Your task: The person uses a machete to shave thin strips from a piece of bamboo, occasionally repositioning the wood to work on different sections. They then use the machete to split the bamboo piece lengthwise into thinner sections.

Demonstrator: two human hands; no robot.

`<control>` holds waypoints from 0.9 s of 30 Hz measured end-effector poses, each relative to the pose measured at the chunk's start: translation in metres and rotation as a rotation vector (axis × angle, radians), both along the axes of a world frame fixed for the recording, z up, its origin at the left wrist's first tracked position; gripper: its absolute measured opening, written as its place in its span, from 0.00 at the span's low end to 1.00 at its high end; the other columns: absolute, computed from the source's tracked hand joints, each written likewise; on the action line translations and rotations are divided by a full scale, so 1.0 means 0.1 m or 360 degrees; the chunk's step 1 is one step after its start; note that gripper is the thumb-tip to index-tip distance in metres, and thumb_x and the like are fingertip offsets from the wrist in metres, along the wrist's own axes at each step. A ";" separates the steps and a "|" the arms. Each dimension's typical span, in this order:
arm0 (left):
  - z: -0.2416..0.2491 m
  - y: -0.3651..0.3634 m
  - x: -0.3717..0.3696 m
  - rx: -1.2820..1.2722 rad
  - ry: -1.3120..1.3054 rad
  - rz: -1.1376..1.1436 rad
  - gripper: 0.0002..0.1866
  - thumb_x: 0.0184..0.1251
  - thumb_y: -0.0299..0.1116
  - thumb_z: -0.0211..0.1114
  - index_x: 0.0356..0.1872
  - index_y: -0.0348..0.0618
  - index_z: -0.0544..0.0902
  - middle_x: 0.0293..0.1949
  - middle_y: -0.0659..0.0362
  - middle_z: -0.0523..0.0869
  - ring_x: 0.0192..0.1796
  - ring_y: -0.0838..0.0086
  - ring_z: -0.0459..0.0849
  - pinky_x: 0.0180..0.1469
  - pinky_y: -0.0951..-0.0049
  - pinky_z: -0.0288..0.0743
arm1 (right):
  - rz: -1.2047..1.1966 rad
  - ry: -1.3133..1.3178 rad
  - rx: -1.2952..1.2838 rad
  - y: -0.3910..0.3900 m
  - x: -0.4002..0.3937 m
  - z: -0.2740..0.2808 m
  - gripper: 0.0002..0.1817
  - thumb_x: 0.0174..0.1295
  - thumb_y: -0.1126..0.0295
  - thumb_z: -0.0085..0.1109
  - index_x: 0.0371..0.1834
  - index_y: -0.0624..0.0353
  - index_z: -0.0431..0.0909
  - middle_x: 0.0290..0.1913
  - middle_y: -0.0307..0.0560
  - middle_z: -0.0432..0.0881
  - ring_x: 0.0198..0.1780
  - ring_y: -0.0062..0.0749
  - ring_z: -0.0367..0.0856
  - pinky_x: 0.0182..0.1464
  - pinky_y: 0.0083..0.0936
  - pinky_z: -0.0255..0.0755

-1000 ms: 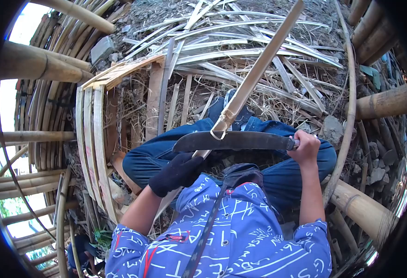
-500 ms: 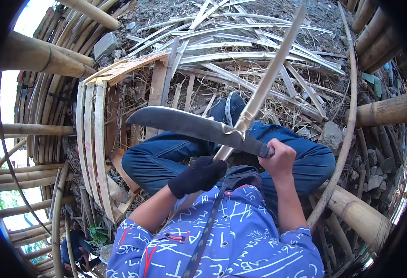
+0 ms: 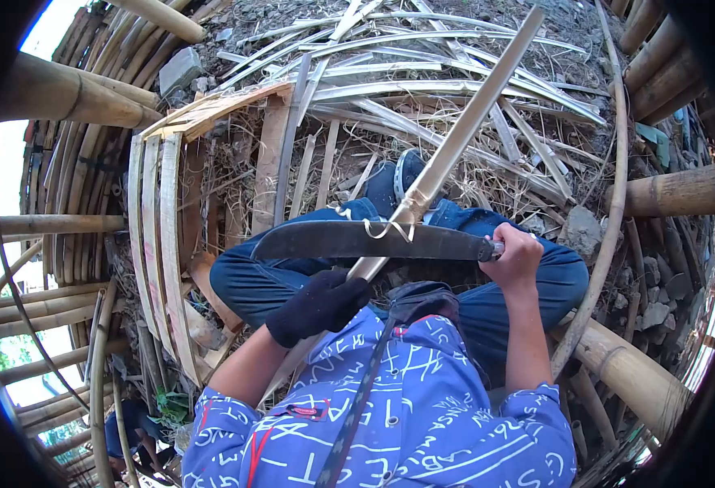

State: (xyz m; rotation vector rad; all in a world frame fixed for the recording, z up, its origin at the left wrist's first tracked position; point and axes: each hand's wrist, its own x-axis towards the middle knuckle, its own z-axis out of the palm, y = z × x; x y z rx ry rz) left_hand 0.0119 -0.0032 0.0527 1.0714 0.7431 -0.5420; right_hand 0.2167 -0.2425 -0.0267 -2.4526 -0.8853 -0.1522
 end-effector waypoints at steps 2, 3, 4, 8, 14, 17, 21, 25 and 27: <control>0.08 0.06 -0.02 -0.0001 0.0034 0.0082 0.17 0.72 0.46 0.55 0.31 0.43 0.76 0.19 0.70 0.70 0.18 0.87 0.67 0.18 0.83 0.56 | -0.0028 0.0014 -0.0020 -0.04 0.01 -0.01 0.10 0.41 0.67 0.62 0.16 0.54 0.69 0.17 0.46 0.75 0.22 0.48 0.77 0.24 0.38 0.67; 0.09 0.09 -0.02 0.0002 0.0028 0.0092 0.17 0.72 0.46 0.55 0.31 0.43 0.76 0.19 0.70 0.70 0.18 0.87 0.67 0.18 0.83 0.56 | -0.0058 0.0023 -0.0041 -0.08 0.04 -0.02 0.11 0.41 0.67 0.62 0.16 0.54 0.69 0.16 0.46 0.75 0.22 0.48 0.77 0.24 0.38 0.67; 0.09 0.12 -0.03 0.0027 0.0057 0.0064 0.16 0.72 0.45 0.54 0.31 0.43 0.76 0.19 0.70 0.70 0.18 0.86 0.67 0.18 0.83 0.56 | -0.0045 0.0024 -0.0038 -0.11 0.05 -0.05 0.11 0.41 0.67 0.62 0.16 0.54 0.69 0.16 0.46 0.75 0.22 0.48 0.77 0.24 0.38 0.67; 0.14 0.30 -0.14 0.0030 0.0029 0.0190 0.15 0.73 0.43 0.52 0.29 0.44 0.75 0.19 0.69 0.70 0.17 0.86 0.67 0.17 0.82 0.56 | -0.0087 -0.0005 -0.0086 -0.28 0.12 -0.17 0.11 0.41 0.65 0.63 0.16 0.53 0.68 0.16 0.47 0.74 0.22 0.50 0.77 0.24 0.40 0.67; 0.25 0.46 -0.20 0.0200 -0.0101 0.0324 0.18 0.75 0.45 0.50 0.25 0.48 0.70 0.14 0.70 0.63 0.13 0.85 0.59 0.14 0.82 0.49 | -0.0485 0.0422 -0.0031 -0.64 0.09 -0.31 0.11 0.44 0.66 0.69 0.24 0.59 0.78 0.21 0.48 0.82 0.23 0.44 0.81 0.28 0.34 0.72; 0.19 0.41 -0.23 0.0115 -0.0025 0.0460 0.18 0.75 0.46 0.50 0.26 0.48 0.70 0.14 0.70 0.61 0.13 0.86 0.58 0.15 0.82 0.49 | -0.0620 0.0650 0.0089 -0.57 0.04 -0.24 0.11 0.47 0.66 0.69 0.23 0.60 0.77 0.19 0.44 0.80 0.20 0.36 0.80 0.27 0.31 0.71; 0.22 0.37 -0.09 -0.0017 -0.0161 0.0486 0.16 0.74 0.44 0.51 0.28 0.46 0.71 0.15 0.72 0.61 0.13 0.87 0.57 0.15 0.84 0.49 | -0.0420 0.0982 0.0484 -0.32 -0.17 -0.16 0.12 0.51 0.68 0.71 0.22 0.62 0.76 0.17 0.38 0.78 0.18 0.19 0.71 0.24 0.23 0.66; 0.17 0.31 0.12 -0.0254 -0.0147 0.0532 0.13 0.71 0.41 0.56 0.29 0.46 0.75 0.16 0.69 0.67 0.13 0.85 0.62 0.15 0.82 0.54 | -0.0069 0.0955 0.0522 0.02 -0.46 -0.07 0.11 0.49 0.68 0.70 0.23 0.62 0.77 0.15 0.43 0.76 0.18 0.23 0.75 0.23 0.25 0.68; 0.14 0.23 0.20 -0.0131 -0.0082 0.0396 0.10 0.68 0.39 0.60 0.32 0.44 0.76 0.17 0.68 0.69 0.14 0.85 0.64 0.15 0.81 0.55 | 0.0136 0.0827 0.0396 0.17 -0.50 0.01 0.10 0.42 0.68 0.69 0.20 0.58 0.75 0.17 0.52 0.77 0.22 0.49 0.80 0.25 0.36 0.72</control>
